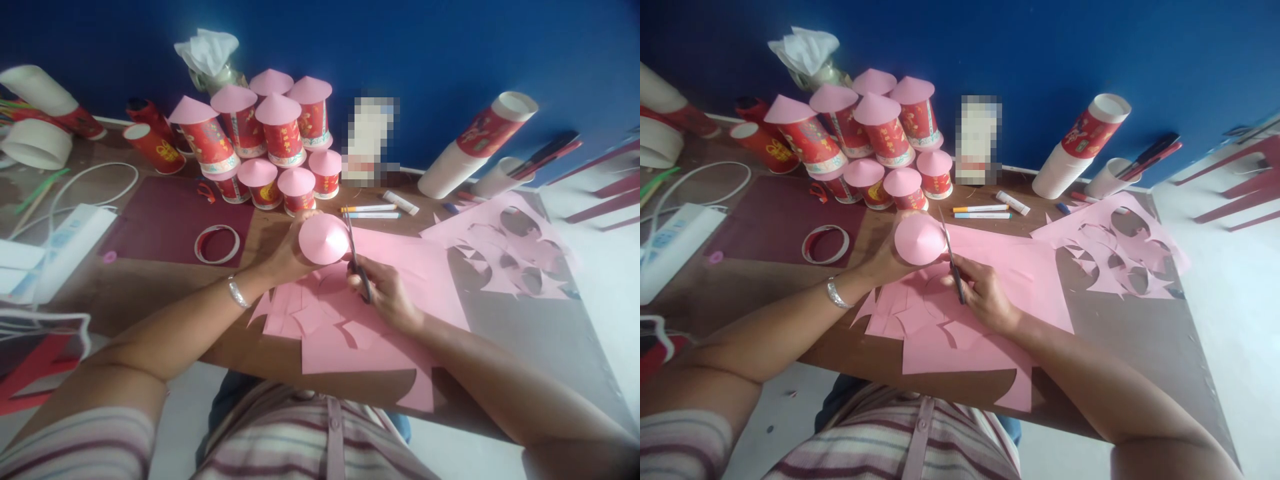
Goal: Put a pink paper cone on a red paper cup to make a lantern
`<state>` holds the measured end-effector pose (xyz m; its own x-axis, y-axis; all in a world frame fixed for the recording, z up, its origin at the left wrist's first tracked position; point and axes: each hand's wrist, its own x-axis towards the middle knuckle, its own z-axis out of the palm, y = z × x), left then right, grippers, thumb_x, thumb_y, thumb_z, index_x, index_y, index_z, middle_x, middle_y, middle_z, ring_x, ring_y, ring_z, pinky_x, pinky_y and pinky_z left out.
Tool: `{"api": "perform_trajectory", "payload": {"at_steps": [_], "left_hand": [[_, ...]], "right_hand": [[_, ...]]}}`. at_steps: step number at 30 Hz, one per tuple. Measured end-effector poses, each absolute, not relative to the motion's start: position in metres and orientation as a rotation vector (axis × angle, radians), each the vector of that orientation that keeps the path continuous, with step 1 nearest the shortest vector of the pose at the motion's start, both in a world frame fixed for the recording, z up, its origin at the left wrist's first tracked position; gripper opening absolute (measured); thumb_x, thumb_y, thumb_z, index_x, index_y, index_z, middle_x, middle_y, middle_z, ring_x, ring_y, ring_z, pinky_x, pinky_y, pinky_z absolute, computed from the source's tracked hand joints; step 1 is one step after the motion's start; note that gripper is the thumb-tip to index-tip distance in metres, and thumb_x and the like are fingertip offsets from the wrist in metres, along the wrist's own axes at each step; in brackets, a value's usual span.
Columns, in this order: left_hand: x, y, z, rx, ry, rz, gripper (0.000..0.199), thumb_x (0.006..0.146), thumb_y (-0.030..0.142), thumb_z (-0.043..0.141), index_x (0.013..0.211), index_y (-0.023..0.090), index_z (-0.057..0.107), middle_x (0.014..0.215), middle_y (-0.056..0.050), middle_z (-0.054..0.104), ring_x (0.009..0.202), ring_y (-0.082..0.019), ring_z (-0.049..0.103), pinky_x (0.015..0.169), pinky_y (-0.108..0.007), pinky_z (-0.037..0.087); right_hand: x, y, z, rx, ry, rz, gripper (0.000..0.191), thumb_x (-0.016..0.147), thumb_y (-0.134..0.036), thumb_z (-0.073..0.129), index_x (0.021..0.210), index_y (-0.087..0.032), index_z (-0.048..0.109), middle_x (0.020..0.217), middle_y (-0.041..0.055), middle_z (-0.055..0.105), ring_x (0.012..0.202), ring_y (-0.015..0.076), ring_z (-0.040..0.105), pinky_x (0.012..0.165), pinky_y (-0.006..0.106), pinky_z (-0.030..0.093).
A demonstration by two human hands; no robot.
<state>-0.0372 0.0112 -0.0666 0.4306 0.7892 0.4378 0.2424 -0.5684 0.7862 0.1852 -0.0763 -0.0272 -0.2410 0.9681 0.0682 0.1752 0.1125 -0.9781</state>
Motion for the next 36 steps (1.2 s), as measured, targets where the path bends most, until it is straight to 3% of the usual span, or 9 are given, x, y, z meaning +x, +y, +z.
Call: {"api": "perform_trajectory", "payload": {"at_steps": [14,24,31,36], "left_hand": [[-0.0350,0.0117,-0.0651,2.068,0.824,1.161,0.077,0.076,0.048,0.089,0.132,0.025,0.042,0.131,-0.017,0.059,0.122,-0.034,0.062,0.108,-0.061,0.052],[-0.0357,0.0113,-0.0670,2.071,0.854,1.133,0.080,0.077,0.051,0.088,0.134,0.023,0.040,0.133,-0.017,0.058,0.123,-0.032,0.062,0.108,-0.056,0.052],[-0.0369,0.0114,-0.0668,2.108,0.840,1.126,0.075,0.082,0.047,0.085,0.135,0.023,0.039,0.134,-0.017,0.057,0.124,-0.033,0.061,0.109,-0.058,0.052],[-0.0354,0.0122,-0.0673,2.121,0.838,1.141,0.080,0.076,0.047,0.091,0.134,0.025,0.040,0.131,-0.016,0.058,0.122,-0.032,0.062,0.106,-0.058,0.054]], "right_hand": [[0.1850,-0.0777,-0.0296,-1.130,-1.584,1.206,0.049,0.097,-0.063,0.064,0.113,-0.018,0.074,0.070,-0.0029,0.054,0.059,0.0103,0.043,0.057,0.026,0.044],[0.1836,-0.0785,-0.0302,-1.118,-1.555,1.224,0.038,0.097,-0.056,0.067,0.093,-0.019,0.069,0.069,-0.0038,0.050,0.058,0.0097,0.042,0.056,0.025,0.041],[0.1828,-0.0794,-0.0299,-1.137,-1.524,1.263,0.043,0.097,-0.061,0.063,0.099,-0.019,0.069,0.070,-0.0024,0.052,0.058,0.0102,0.045,0.052,0.024,0.043],[0.1826,-0.0793,-0.0287,-1.140,-1.526,1.259,0.042,0.097,-0.060,0.064,0.096,-0.019,0.070,0.067,-0.0030,0.052,0.057,0.0097,0.046,0.053,0.024,0.045]]}}
